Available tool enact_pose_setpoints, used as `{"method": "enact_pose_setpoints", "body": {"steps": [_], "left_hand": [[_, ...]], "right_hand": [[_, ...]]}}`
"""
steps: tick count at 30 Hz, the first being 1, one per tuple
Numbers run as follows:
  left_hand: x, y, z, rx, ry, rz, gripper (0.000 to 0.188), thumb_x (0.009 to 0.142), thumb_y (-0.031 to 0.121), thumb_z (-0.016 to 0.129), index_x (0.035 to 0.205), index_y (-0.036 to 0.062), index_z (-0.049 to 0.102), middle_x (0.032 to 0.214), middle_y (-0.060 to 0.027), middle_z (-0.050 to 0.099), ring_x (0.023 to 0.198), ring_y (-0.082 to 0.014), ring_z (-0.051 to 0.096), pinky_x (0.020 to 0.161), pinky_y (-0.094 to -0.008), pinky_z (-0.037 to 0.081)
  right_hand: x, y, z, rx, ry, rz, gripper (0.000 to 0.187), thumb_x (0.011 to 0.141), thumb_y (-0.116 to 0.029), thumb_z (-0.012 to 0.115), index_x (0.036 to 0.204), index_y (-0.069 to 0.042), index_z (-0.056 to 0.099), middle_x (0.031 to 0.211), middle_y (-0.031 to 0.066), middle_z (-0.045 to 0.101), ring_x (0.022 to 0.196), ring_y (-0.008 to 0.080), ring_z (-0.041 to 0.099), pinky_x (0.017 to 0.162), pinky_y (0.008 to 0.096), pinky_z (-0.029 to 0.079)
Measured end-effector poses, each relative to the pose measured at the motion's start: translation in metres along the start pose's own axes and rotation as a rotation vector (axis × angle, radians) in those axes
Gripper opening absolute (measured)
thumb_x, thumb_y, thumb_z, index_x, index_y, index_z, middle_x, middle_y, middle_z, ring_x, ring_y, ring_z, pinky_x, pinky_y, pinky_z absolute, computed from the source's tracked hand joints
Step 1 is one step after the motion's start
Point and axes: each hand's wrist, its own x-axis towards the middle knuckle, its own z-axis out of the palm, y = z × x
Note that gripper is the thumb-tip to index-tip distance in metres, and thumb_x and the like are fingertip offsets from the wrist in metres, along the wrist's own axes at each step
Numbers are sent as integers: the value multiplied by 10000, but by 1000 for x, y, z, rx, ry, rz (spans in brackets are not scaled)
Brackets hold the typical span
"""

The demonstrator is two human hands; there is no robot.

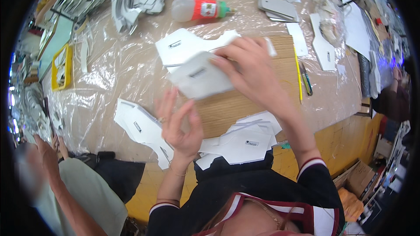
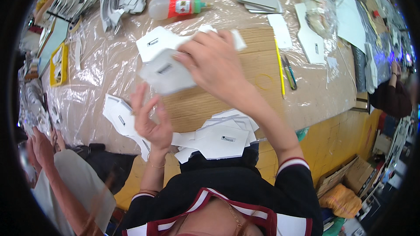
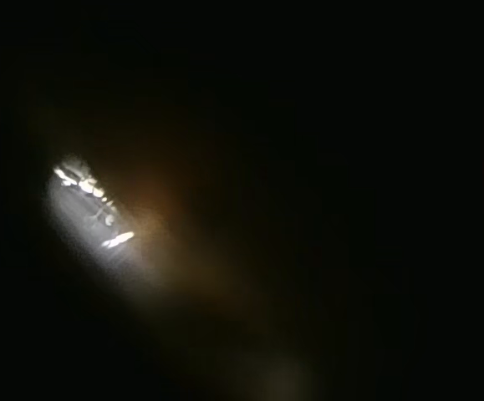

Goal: The person handles white cardboard pieces on a workbench, aligns them, and secures them with rubber bands. The person repeatedly picks up pieces, stacks them, and ties them together, then places the bundles on the table.

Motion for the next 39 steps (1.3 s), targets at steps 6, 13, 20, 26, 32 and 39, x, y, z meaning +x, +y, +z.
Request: {"method": "enact_pose_setpoints", "body": {"steps": [6, 13, 20, 26, 32, 39], "left_hand": [[7, 6, -7, -410, 269, -323, 587, 889, -19, 572, 1423, -25, 331, 1450, -235, 421, 1363, -333, 403, 1147, -446, 277], [24, 21, -17, -1337, -28, -833, 671, 949, -46, 490, 1520, 2, 141, 1328, -212, 530, 1213, -216, 544, 1016, -329, 446], [26, 40, -16, -1234, -108, -805, 707, 926, -82, 523, 1518, -4, 145, 1167, -222, 641, 1071, -172, 631, 884, -276, 521], [26, 40, -17, -1193, -124, -853, 714, 911, -79, 554, 1505, -25, 162, 1094, -200, 677, 983, -139, 657, 794, -225, 535], [25, 41, -16, -1180, -137, -860, 683, 893, -70, 566, 1486, -43, 228, 1150, -156, 661, 1019, -131, 654, 881, -234, 511], [24, 38, -14, -1160, -161, -928, 658, 893, -68, 580, 1468, -52, 260, 1103, -154, 675, 962, -125, 666, 844, -240, 531]], "right_hand": [[37, -12, 7, 368, -209, 206, 168, 895, -146, 663, 932, 18, 677, 822, 56, 662, 773, 167, 586, 727, 311, 452], [-15, -29, -21, 427, -156, 383, 161, 925, -113, 644, 940, 47, 660, 818, 12, 623, 802, 85, 533, 727, 226, 439], [-37, -43, -33, 282, -2, 391, 109, 885, -61, 672, 892, 45, 647, 778, 51, 602, 726, 134, 529, 705, 255, 424], [-43, -45, -30, 277, 50, 343, 88, 866, -44, 687, 874, 38, 654, 737, 72, 590, 666, 152, 529, 657, 270, 421], [-47, -46, -30, 274, 41, 339, 88, 864, -38, 686, 878, 42, 653, 737, 76, 593, 658, 155, 534, 637, 266, 424], [-50, -42, -26, 254, 47, 346, 94, 866, -47, 687, 876, 42, 657, 729, 76, 596, 654, 153, 541, 635, 268, 431]]}}
